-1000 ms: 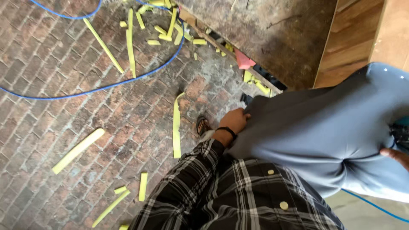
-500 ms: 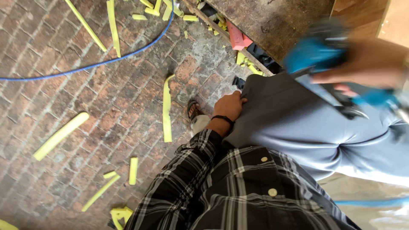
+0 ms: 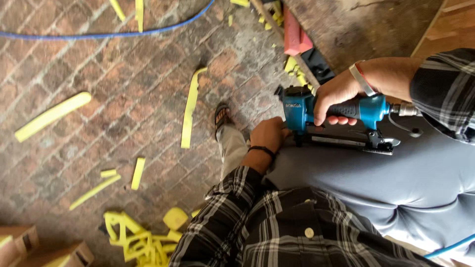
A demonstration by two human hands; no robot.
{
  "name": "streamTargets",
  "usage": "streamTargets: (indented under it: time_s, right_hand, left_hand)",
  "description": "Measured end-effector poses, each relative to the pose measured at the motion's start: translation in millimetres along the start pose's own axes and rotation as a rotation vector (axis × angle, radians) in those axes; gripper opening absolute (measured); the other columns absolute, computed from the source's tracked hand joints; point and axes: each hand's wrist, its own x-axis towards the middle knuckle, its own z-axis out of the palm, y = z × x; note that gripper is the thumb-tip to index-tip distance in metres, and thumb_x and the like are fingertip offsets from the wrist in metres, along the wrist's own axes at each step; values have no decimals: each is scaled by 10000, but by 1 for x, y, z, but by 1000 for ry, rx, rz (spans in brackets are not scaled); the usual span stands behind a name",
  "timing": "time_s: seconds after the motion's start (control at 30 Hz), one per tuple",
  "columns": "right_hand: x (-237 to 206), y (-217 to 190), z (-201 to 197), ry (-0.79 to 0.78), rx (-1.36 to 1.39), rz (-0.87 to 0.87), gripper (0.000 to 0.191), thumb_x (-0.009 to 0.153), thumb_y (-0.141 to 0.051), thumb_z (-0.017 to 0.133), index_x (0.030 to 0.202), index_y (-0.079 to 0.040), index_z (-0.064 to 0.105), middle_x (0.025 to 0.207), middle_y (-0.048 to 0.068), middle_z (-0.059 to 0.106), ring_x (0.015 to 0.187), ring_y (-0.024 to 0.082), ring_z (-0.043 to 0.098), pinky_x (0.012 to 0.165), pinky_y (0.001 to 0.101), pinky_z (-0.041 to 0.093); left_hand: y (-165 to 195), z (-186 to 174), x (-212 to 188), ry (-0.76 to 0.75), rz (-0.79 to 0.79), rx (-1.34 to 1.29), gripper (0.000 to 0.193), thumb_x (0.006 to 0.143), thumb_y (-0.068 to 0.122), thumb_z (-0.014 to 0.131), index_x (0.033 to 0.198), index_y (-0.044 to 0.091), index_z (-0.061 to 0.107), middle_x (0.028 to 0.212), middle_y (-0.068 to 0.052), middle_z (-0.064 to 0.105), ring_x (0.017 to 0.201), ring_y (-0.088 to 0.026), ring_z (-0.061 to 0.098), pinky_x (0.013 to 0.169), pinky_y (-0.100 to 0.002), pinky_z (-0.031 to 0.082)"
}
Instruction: The person staples gray fabric onto a wooden chair seat using a pneumatic staple gun. They smooth the fabric, trim excess with scissors, and continue stapling along the edges to secure the upholstery.
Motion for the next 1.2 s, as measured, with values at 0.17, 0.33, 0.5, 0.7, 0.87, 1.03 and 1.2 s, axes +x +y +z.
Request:
streamTargets:
  time_s: [0.17,0.33,0.5,0.7,0.87,1.03,1.2]
  right_hand:
    - [17,-9,-4,-44,-50,11,414,914,-350,767,764,22,664,612,101,624,504,205,582,518,392,529]
    - [25,-17,-5,-65,-74,0,416,916,-358,763,762,16,665,609,99,629,498,205,584,519,392,533]
    - [24,-19,1,-71,-78,-13,418,918,-365,759,761,11,666,606,97,634,492,205,585,520,391,536]
    - [-17,-26,13,31,-110,-74,421,921,-374,755,760,4,667,603,95,640,486,206,587,521,391,540]
    - [-97,8,41,487,-188,-160,463,933,-411,746,758,9,659,594,98,646,476,215,595,522,402,551]
    - [-155,105,102,995,-358,200,451,922,-553,709,845,-110,741,584,67,702,532,190,708,585,343,568]
    - [-145,230,197,1667,114,38,538,877,-461,841,1029,-4,600,702,109,625,641,249,647,623,416,575]
  left_hand:
    - [-7,2,-1,27,-57,-38,251,789,319,757,928,118,702,878,-165,736,892,-400,698,764,-531,541]
    - [-9,0,-4,63,-61,-38,253,780,297,750,977,144,708,884,-166,741,899,-405,696,764,-535,540]
    - [-14,2,-6,70,-105,-160,267,779,244,716,1037,177,738,909,-190,745,910,-416,698,783,-523,551]
    - [-13,2,0,58,-100,-224,273,795,258,652,1027,165,764,940,-178,752,895,-406,704,785,-501,563]
    - [-7,1,0,-138,-131,-84,549,795,546,772,1073,79,691,921,-153,752,912,-358,721,793,-483,561]
    - [-10,-9,0,-248,77,12,706,811,498,748,1374,125,543,1126,-172,726,1016,-371,696,855,-477,552]
    - [13,-28,-19,-376,516,-152,749,895,589,708,1455,122,540,1487,-191,624,1387,-327,593,1126,-432,502]
